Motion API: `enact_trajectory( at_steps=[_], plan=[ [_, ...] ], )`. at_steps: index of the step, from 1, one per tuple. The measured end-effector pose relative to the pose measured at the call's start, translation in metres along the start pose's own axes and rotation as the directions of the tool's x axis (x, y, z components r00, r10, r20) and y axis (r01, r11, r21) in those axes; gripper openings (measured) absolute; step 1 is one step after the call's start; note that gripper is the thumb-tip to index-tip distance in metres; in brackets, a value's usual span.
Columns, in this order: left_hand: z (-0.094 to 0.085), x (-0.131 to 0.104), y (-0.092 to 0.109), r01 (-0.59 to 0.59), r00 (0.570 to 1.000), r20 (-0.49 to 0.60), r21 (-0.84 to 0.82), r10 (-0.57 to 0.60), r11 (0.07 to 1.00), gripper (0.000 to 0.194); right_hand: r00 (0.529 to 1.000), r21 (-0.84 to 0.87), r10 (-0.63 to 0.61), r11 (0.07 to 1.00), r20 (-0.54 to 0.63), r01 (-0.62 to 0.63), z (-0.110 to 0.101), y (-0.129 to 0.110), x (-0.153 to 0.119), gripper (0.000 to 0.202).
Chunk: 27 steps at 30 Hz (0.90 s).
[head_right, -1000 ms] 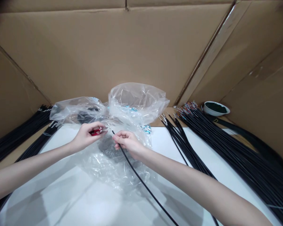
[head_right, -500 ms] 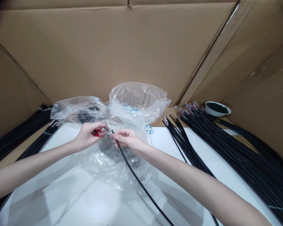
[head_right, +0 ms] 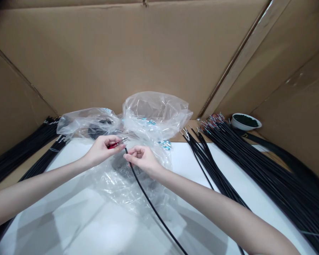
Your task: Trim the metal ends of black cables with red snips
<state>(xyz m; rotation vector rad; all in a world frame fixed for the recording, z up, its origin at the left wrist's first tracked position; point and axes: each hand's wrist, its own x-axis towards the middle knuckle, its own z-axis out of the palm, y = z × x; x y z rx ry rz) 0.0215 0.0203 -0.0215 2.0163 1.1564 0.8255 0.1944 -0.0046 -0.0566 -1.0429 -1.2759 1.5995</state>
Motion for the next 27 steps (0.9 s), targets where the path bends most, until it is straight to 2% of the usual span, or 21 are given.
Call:
enact_trajectory(
  at_steps=[2, 4, 5, 6, 7, 10, 12, 14, 17, 19, 21, 24, 25, 27],
  plan=[
    [0.000, -0.002, -0.005, -0.185, 0.983, 0.010, 0.104, 0.185, 0.977, 0.016, 1.000, -0.004, -0.014, 1.000, -0.016, 0.014, 0.000, 0.001, 0.000, 0.035],
    [-0.001, -0.004, -0.012, -0.373, 0.927, 0.054, 0.206, 0.370, 0.905, 0.013, 0.999, -0.004, -0.017, 1.000, -0.027, 0.017, -0.001, 0.002, 0.000, 0.036],
    [-0.003, -0.004, -0.014, -0.424, 0.905, 0.075, 0.231, 0.418, 0.876, 0.013, 0.999, -0.002, -0.015, 1.000, -0.031, 0.015, -0.002, 0.003, 0.000, 0.037],
    [-0.004, -0.004, -0.015, -0.429, 0.903, 0.081, 0.232, 0.422, 0.873, 0.013, 0.999, 0.000, -0.013, 1.000, -0.035, 0.013, -0.002, 0.004, 0.000, 0.037],
    [-0.005, -0.004, -0.016, -0.388, 0.921, 0.065, 0.210, 0.383, 0.897, 0.013, 0.999, -0.001, -0.012, 1.000, -0.038, 0.012, -0.002, 0.004, -0.001, 0.037],
    [-0.007, 0.000, -0.011, -0.113, 0.993, -0.017, 0.051, 0.114, 0.992, 0.025, 0.999, -0.028, -0.020, 0.999, -0.043, 0.019, -0.002, 0.004, -0.002, 0.035],
    [-0.007, 0.004, -0.006, 0.039, 0.999, -0.001, -0.059, -0.039, 0.997, 0.032, 0.999, -0.040, -0.018, 0.999, -0.029, 0.017, -0.001, 0.003, -0.002, 0.034],
    [-0.007, 0.008, -0.003, 0.090, 0.996, 0.036, -0.128, -0.086, 0.988, 0.030, 1.000, -0.034, -0.013, 0.999, -0.018, 0.013, -0.001, 0.002, -0.002, 0.034],
    [-0.004, 0.009, -0.001, 0.068, 0.998, 0.024, -0.160, -0.065, 0.985, 0.027, 1.000, -0.019, -0.009, 1.000, -0.009, 0.009, -0.001, 0.003, -0.002, 0.034],
    [-0.002, 0.007, -0.003, 0.027, 0.999, -0.019, -0.107, -0.030, 0.994, 0.027, 1.000, 0.015, -0.006, 1.000, -0.010, 0.006, -0.001, 0.004, -0.001, 0.034],
    [-0.002, 0.003, -0.007, -0.093, 0.995, -0.031, 0.004, 0.093, 0.996, 0.022, 0.999, 0.056, -0.002, 0.998, -0.033, 0.004, -0.002, 0.006, 0.000, 0.035],
    [-0.004, -0.004, -0.013, -0.330, 0.944, 0.057, 0.156, 0.325, 0.931, 0.011, 0.997, 0.081, 0.008, 0.997, -0.077, -0.002, -0.002, 0.008, 0.001, 0.036],
    [-0.005, -0.005, -0.014, -0.359, 0.933, 0.077, 0.176, 0.351, 0.916, 0.011, 0.996, 0.083, 0.014, 0.997, -0.083, -0.007, -0.002, 0.008, 0.001, 0.036],
    [-0.007, -0.005, -0.013, -0.298, 0.954, 0.048, 0.160, 0.294, 0.941, 0.013, 0.996, 0.083, 0.021, 0.996, -0.085, -0.014, -0.002, 0.008, 0.001, 0.035]
  ],
)
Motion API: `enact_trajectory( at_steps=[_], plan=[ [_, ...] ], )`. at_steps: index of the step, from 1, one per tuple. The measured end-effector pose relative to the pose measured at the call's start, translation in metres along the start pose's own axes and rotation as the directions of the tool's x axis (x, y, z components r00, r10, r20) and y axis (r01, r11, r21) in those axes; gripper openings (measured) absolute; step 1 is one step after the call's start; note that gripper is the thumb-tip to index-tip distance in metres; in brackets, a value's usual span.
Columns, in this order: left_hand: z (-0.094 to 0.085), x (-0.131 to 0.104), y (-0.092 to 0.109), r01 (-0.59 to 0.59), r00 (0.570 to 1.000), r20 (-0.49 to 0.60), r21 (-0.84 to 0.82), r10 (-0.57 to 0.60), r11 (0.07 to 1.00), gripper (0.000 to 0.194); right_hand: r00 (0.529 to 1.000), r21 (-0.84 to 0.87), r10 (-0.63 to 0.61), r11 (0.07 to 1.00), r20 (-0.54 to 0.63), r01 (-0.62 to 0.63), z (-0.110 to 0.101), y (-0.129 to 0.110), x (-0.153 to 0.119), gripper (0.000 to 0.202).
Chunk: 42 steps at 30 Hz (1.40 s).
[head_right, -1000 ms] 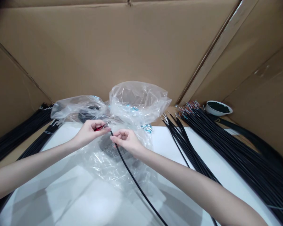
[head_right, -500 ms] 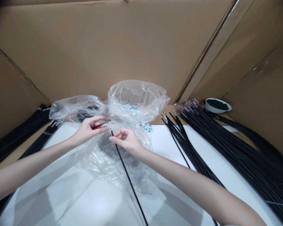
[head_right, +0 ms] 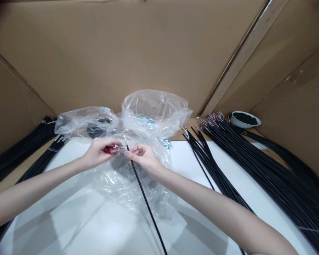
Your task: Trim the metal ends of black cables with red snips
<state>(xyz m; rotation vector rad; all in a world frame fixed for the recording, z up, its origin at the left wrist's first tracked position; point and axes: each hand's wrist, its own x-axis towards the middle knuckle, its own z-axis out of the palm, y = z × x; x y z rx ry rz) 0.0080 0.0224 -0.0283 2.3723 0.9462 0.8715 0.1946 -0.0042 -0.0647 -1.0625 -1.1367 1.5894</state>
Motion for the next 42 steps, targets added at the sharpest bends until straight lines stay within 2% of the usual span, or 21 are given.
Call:
enact_trajectory(
  at_steps=[3, 6, 8, 10, 13, 15, 16, 18, 20, 21, 23, 25, 28, 32, 37, 40, 42],
  plan=[
    [-0.003, 0.006, 0.005, 0.171, 0.985, -0.017, -0.091, -0.173, 0.981, 0.028, 1.000, -0.014, -0.001, 1.000, -0.003, 0.001, 0.001, -0.001, 0.000, 0.035],
    [-0.001, 0.010, 0.007, 0.184, 0.983, 0.010, -0.042, -0.183, 0.982, 0.024, 1.000, -0.043, -0.019, 0.999, -0.003, 0.019, 0.001, 0.000, 0.000, 0.034],
    [0.003, 0.009, 0.005, 0.114, 0.993, -0.001, 0.039, -0.114, 0.993, 0.014, 0.999, -0.049, -0.035, 0.998, 0.001, 0.035, 0.002, 0.001, 0.000, 0.035],
    [0.006, 0.005, 0.001, -0.009, 1.000, -0.013, 0.125, 0.011, 0.992, 0.007, 0.999, -0.038, -0.044, 0.998, 0.002, 0.044, 0.003, 0.001, 0.000, 0.035],
    [0.007, -0.002, -0.005, -0.233, 0.972, 0.018, 0.213, 0.234, 0.949, 0.012, 0.999, -0.005, -0.042, 0.999, -0.007, 0.042, 0.003, 0.002, -0.001, 0.034],
    [0.003, -0.004, -0.006, -0.263, 0.965, 0.047, 0.164, 0.259, 0.951, 0.013, 0.999, 0.030, -0.041, 0.999, 0.013, 0.041, 0.001, 0.003, -0.001, 0.033],
    [0.000, -0.004, -0.006, -0.205, 0.979, 0.036, 0.107, 0.203, 0.973, 0.011, 0.999, 0.049, -0.043, 0.998, 0.030, 0.041, 0.000, 0.003, -0.001, 0.032],
    [-0.005, 0.000, -0.003, 0.014, 1.000, -0.024, -0.042, -0.015, 0.999, 0.016, 0.996, 0.074, -0.049, 0.996, 0.069, 0.044, -0.001, 0.004, -0.001, 0.032],
    [-0.008, 0.008, 0.000, 0.225, 0.968, -0.062, -0.206, -0.243, 0.952, 0.025, 0.993, 0.093, -0.057, 0.995, 0.102, 0.048, -0.001, 0.005, 0.000, 0.031],
    [-0.008, 0.011, 0.002, 0.286, 0.949, -0.055, -0.272, -0.312, 0.919, 0.028, 0.991, 0.103, -0.062, 0.993, 0.119, 0.050, -0.001, 0.005, 0.000, 0.031],
    [-0.006, 0.018, 0.003, 0.338, 0.930, -0.022, -0.341, -0.367, 0.877, 0.031, 0.987, 0.123, -0.066, 0.991, 0.145, 0.048, 0.001, 0.005, 0.001, 0.031],
    [-0.003, 0.021, 0.004, 0.344, 0.927, -0.027, -0.341, -0.375, 0.875, 0.029, 0.987, 0.136, -0.060, 0.990, 0.147, 0.040, 0.002, 0.004, 0.000, 0.031],
    [0.000, 0.017, 0.006, 0.309, 0.938, -0.065, -0.295, -0.342, 0.904, 0.028, 0.994, 0.166, -0.027, 0.986, 0.106, 0.009, 0.000, 0.002, 0.000, 0.030],
    [-0.003, 0.006, 0.008, 0.160, 0.987, 0.040, -0.182, -0.155, 0.970, 0.017, 0.999, 0.153, -0.012, 0.988, 0.033, 0.007, -0.002, -0.001, -0.001, 0.030],
    [-0.010, 0.009, 0.010, 0.140, 0.990, 0.025, -0.045, -0.139, 0.989, 0.029, 0.999, 0.037, -0.026, 0.999, -0.026, 0.027, 0.002, 0.000, 0.000, 0.031],
    [-0.010, 0.014, 0.010, 0.064, 0.995, 0.067, 0.114, -0.072, 0.991, 0.020, 0.999, -0.002, -0.050, 0.999, -0.019, 0.050, 0.003, 0.000, 0.000, 0.032],
    [-0.008, 0.015, 0.007, 0.003, 0.997, 0.076, 0.155, -0.015, 0.988, 0.009, 0.999, -0.039, -0.048, 0.998, 0.009, 0.048, 0.002, -0.003, 0.000, 0.031]
  ],
)
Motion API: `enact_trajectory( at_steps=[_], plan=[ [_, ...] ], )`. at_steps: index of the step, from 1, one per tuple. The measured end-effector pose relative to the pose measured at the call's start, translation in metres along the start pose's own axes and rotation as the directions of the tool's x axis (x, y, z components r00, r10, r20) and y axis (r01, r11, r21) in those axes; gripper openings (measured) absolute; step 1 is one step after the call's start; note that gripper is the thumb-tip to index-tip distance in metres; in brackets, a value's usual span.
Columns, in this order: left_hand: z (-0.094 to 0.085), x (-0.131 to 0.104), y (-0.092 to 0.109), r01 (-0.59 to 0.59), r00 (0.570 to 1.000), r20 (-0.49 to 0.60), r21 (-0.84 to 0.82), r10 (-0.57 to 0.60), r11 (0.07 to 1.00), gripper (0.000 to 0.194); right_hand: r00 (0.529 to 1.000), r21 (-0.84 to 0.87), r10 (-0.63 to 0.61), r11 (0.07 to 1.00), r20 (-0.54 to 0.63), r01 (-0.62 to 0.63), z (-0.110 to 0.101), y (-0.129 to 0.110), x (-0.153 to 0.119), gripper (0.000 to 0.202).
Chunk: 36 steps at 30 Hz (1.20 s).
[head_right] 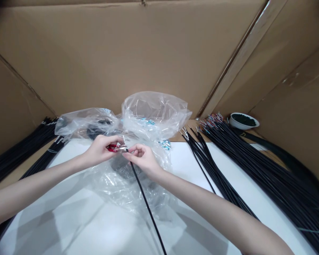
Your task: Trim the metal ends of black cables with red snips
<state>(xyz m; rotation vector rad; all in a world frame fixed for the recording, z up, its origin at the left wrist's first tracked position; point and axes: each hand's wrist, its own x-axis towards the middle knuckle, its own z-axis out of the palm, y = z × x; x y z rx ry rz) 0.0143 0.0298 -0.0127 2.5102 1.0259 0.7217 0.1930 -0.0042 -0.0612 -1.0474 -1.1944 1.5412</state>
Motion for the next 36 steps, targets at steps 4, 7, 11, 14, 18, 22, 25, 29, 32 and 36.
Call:
enact_trajectory(
  at_steps=[4, 7, 11, 14, 18, 22, 25, 29, 32, 36],
  plan=[
    [0.007, -0.003, -0.008, -0.156, 0.987, -0.038, 0.049, 0.158, 0.987, 0.011, 0.995, -0.026, 0.048, 0.999, 0.091, -0.046, -0.005, -0.006, -0.003, 0.032],
    [0.010, -0.009, -0.013, -0.259, 0.964, -0.020, 0.133, 0.264, 0.957, 0.015, 0.995, -0.008, 0.060, 0.998, 0.084, -0.059, -0.008, -0.005, -0.004, 0.031],
    [-0.004, -0.013, -0.009, -0.157, 0.979, 0.155, 0.135, 0.135, 0.978, 0.019, 0.999, -0.063, 0.046, 0.997, -0.020, -0.047, -0.012, -0.002, -0.003, 0.031],
    [-0.023, -0.011, 0.000, -0.051, 0.957, 0.289, 0.139, 0.008, 0.989, 0.029, 0.998, -0.145, 0.036, 0.988, -0.059, -0.044, -0.014, -0.001, -0.001, 0.030],
    [-0.041, -0.004, 0.005, -0.035, 0.931, 0.358, 0.284, -0.073, 0.958, 0.028, 0.997, -0.208, 0.033, 0.977, -0.063, -0.045, -0.012, -0.003, -0.001, 0.028],
    [-0.043, 0.003, 0.006, -0.071, 0.907, 0.404, 0.423, -0.119, 0.903, 0.030, 0.998, -0.266, 0.001, 0.964, -0.062, -0.018, -0.007, -0.005, -0.001, 0.024],
    [-0.038, 0.009, 0.010, -0.071, 0.908, 0.392, 0.492, -0.148, 0.867, 0.029, 1.000, -0.313, -0.006, 0.950, -0.023, -0.002, -0.004, -0.005, -0.002, 0.019],
    [-0.030, 0.017, 0.013, -0.123, 0.915, 0.393, 0.498, -0.097, 0.858, 0.026, 0.997, -0.430, -0.071, 0.900, 0.012, 0.069, -0.002, -0.005, -0.002, 0.012],
    [-0.024, 0.021, 0.012, -0.146, 0.918, 0.392, 0.477, -0.062, 0.867, 0.026, 0.990, -0.487, -0.130, 0.862, 0.058, 0.142, -0.001, -0.004, 0.000, 0.009],
    [-0.015, 0.021, 0.006, -0.137, 0.907, 0.416, 0.438, -0.065, 0.888, 0.026, 0.987, -0.519, -0.149, 0.840, 0.066, 0.161, -0.002, 0.002, 0.003, 0.008]
  ],
)
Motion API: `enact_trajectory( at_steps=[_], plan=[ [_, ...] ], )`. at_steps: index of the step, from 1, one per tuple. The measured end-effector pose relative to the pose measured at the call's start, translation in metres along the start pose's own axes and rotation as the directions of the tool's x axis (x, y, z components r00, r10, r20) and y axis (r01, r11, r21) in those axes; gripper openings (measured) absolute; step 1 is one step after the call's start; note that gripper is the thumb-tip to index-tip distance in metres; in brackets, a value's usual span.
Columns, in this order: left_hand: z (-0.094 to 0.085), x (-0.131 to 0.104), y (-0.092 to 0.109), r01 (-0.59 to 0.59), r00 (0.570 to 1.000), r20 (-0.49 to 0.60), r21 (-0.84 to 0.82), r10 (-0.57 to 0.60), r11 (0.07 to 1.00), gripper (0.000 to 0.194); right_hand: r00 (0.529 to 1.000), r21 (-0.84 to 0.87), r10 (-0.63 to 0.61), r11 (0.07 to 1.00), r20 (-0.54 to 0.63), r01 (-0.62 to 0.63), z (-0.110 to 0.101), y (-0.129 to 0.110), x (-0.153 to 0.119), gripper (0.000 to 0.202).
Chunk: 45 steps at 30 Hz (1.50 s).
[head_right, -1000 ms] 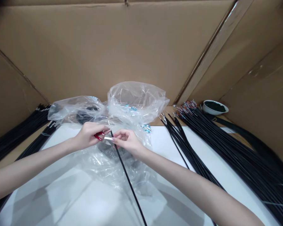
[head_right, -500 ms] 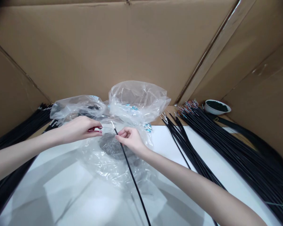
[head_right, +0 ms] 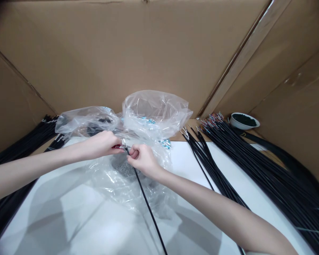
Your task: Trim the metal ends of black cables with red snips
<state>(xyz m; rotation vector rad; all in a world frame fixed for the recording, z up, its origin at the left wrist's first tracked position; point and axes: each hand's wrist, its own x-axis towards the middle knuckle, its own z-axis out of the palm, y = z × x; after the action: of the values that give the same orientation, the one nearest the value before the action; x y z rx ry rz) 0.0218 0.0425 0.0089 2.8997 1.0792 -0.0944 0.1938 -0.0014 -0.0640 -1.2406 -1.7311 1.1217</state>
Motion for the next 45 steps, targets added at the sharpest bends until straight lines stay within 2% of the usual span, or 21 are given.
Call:
enact_trajectory(
  at_steps=[4, 10, 15, 17, 23, 29, 34, 38, 45],
  plan=[
    [0.008, 0.000, -0.003, 0.028, 0.999, 0.020, -0.087, -0.026, 0.996, 0.029, 1.000, 0.002, 0.020, 1.000, 0.006, -0.020, 0.003, 0.006, -0.001, 0.008],
    [0.013, 0.000, -0.008, 0.045, 0.999, 0.013, -0.154, -0.044, 0.987, 0.035, 0.997, -0.131, -0.057, 0.990, -0.044, 0.050, 0.003, 0.002, -0.002, 0.006],
    [0.018, 0.002, -0.009, 0.054, 0.998, -0.003, -0.176, -0.056, 0.983, 0.034, 0.992, -0.169, -0.107, 0.981, -0.067, 0.095, 0.004, 0.002, 0.002, 0.006],
    [0.020, 0.000, -0.009, 0.049, 0.998, -0.021, -0.180, -0.053, 0.982, 0.033, 0.993, -0.127, -0.086, 0.989, -0.078, 0.076, 0.003, 0.003, 0.004, 0.005],
    [0.016, -0.014, -0.010, 0.085, 0.996, -0.018, -0.149, -0.088, 0.985, 0.033, 0.993, 0.195, 0.117, 0.975, -0.023, -0.110, -0.005, 0.005, 0.007, 0.014],
    [0.008, -0.018, -0.011, 0.113, 0.991, -0.066, -0.078, -0.118, 0.990, 0.030, 0.990, 0.276, 0.140, 0.951, 0.019, -0.140, -0.005, 0.001, 0.004, 0.019],
    [0.004, -0.012, -0.003, 0.123, 0.991, -0.049, -0.028, -0.124, 0.992, 0.028, 0.993, 0.230, 0.110, 0.966, 0.048, -0.119, -0.003, 0.002, 0.004, 0.017],
    [0.008, -0.007, 0.001, 0.106, 0.993, -0.045, 0.018, -0.105, 0.994, 0.026, 0.996, 0.142, 0.061, 0.987, 0.062, -0.069, -0.002, 0.006, 0.004, 0.015],
    [0.020, -0.003, -0.003, 0.103, 0.994, -0.031, 0.031, -0.102, 0.994, 0.028, 0.999, -0.056, -0.029, 0.998, -0.021, 0.028, 0.000, 0.009, 0.000, 0.017]
  ],
)
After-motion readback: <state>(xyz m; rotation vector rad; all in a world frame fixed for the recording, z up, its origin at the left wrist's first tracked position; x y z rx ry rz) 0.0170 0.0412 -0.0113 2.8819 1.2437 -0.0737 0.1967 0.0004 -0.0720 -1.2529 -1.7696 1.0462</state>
